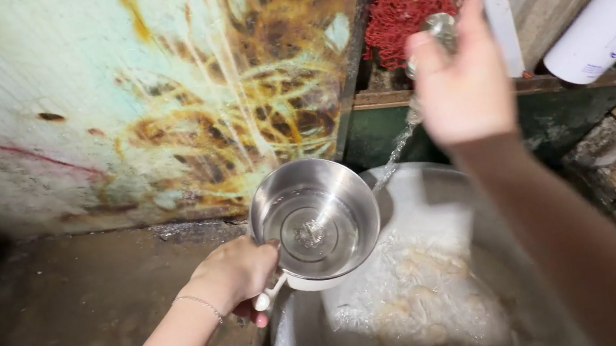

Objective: Seasoning and washing raw shrimp in a kitchen workspace.

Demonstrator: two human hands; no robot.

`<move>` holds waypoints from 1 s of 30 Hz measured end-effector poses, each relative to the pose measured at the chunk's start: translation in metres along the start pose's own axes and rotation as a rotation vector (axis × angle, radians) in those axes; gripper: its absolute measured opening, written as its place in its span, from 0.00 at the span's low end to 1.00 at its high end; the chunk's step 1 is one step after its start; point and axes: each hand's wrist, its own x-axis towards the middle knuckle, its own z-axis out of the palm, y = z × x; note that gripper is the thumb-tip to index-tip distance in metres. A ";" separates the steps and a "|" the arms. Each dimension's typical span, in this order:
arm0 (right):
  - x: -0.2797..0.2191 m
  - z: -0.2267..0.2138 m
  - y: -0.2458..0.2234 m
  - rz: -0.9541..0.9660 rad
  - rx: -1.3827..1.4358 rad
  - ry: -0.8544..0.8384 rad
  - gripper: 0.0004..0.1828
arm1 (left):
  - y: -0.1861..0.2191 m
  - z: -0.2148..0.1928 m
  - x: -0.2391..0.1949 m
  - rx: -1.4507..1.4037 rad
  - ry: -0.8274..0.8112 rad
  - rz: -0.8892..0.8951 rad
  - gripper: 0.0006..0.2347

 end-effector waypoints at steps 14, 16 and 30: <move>-0.224 0.084 0.431 0.245 -0.701 -0.505 0.45 | -0.021 0.026 0.013 0.410 0.081 0.149 0.27; -0.243 0.097 0.372 0.246 -0.687 -0.668 0.45 | -0.010 0.024 0.002 0.356 0.104 0.084 0.25; -0.310 0.097 0.410 0.118 -0.434 -0.941 0.32 | -0.007 0.038 0.009 0.331 0.069 0.055 0.25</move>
